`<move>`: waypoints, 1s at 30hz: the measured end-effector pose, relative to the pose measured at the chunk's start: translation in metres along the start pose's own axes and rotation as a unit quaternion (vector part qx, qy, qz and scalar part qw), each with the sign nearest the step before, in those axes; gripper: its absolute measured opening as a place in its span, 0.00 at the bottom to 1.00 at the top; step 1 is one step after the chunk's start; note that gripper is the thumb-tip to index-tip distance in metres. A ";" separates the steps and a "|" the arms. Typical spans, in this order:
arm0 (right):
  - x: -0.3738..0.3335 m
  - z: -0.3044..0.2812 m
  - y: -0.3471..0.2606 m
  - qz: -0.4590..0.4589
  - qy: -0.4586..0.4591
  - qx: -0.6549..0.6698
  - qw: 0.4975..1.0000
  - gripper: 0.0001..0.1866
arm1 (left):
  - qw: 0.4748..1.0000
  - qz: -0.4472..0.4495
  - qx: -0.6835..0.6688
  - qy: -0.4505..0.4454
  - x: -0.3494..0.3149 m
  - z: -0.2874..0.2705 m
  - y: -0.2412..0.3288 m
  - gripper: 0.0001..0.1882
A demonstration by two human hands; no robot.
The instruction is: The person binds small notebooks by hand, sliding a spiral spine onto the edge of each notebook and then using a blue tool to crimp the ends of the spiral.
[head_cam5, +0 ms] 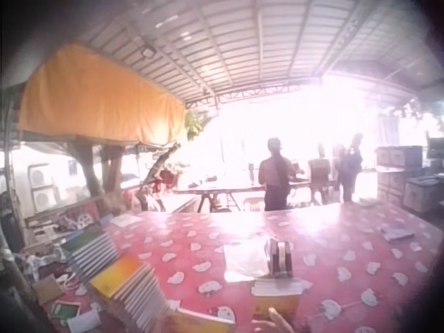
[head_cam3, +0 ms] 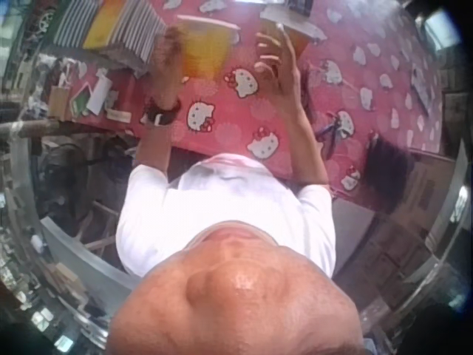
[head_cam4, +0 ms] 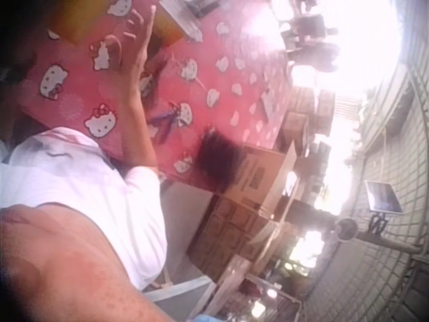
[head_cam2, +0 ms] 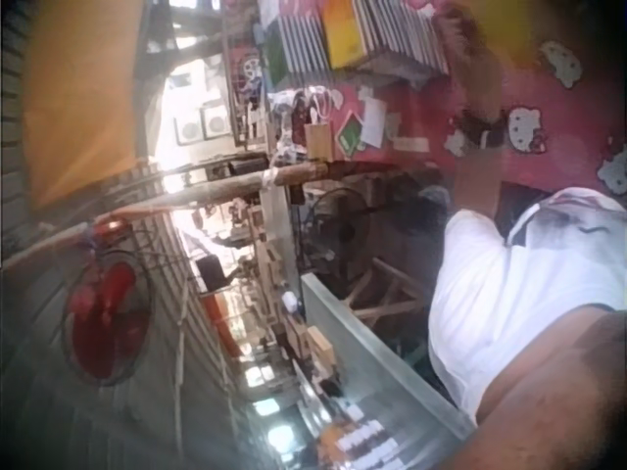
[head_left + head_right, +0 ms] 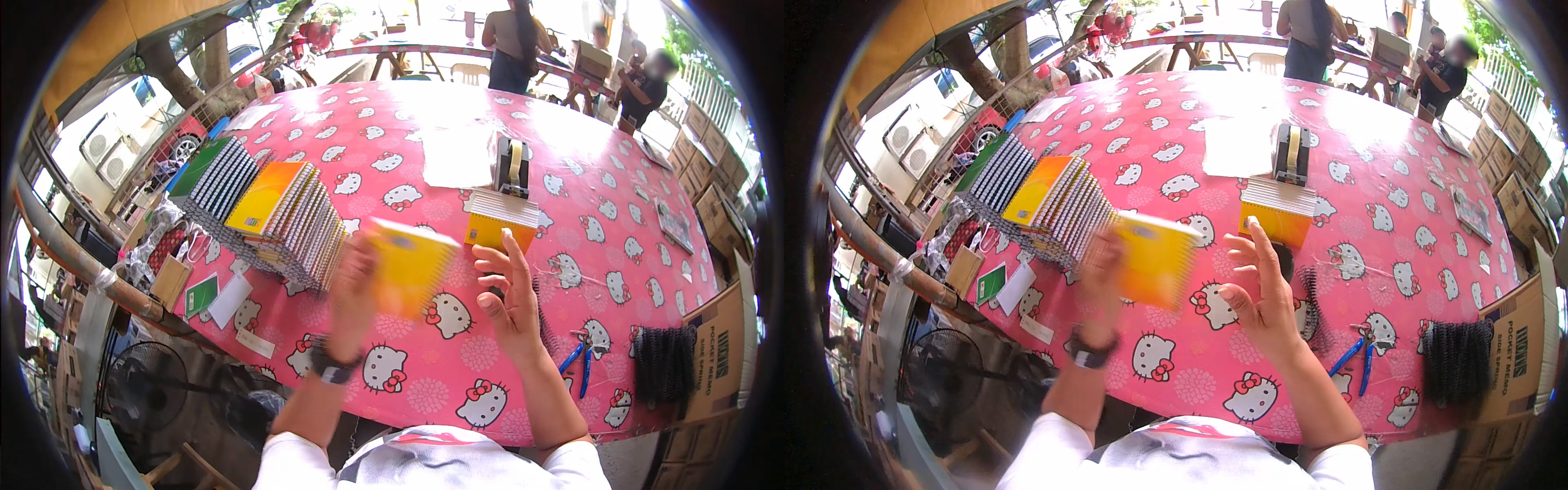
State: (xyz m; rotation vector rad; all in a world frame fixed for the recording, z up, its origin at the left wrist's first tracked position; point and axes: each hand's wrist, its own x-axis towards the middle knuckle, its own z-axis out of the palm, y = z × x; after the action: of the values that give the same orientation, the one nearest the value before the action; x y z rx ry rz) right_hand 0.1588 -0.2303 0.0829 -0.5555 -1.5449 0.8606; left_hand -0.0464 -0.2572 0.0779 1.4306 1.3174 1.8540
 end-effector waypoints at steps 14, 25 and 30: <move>-0.006 -0.054 0.017 0.093 -0.134 -0.130 0.978 0.15 | 0.784 0.041 0.608 -0.113 0.161 -0.116 0.043 0.24; -0.033 -0.075 0.037 0.057 -0.152 -0.169 0.972 0.11 | 0.838 0.269 0.429 -0.202 0.119 0.019 0.036 0.16; -0.043 -0.077 0.047 0.053 -0.147 -0.176 0.972 0.10 | 0.807 0.424 0.329 -0.248 0.084 0.146 -0.079 0.12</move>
State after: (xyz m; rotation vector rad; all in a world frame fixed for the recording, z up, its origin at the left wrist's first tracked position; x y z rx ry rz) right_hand 0.2353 -0.2185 0.0194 -0.7979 -1.9740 0.7775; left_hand 0.0414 -0.0957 0.0494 3.0122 1.1553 1.2302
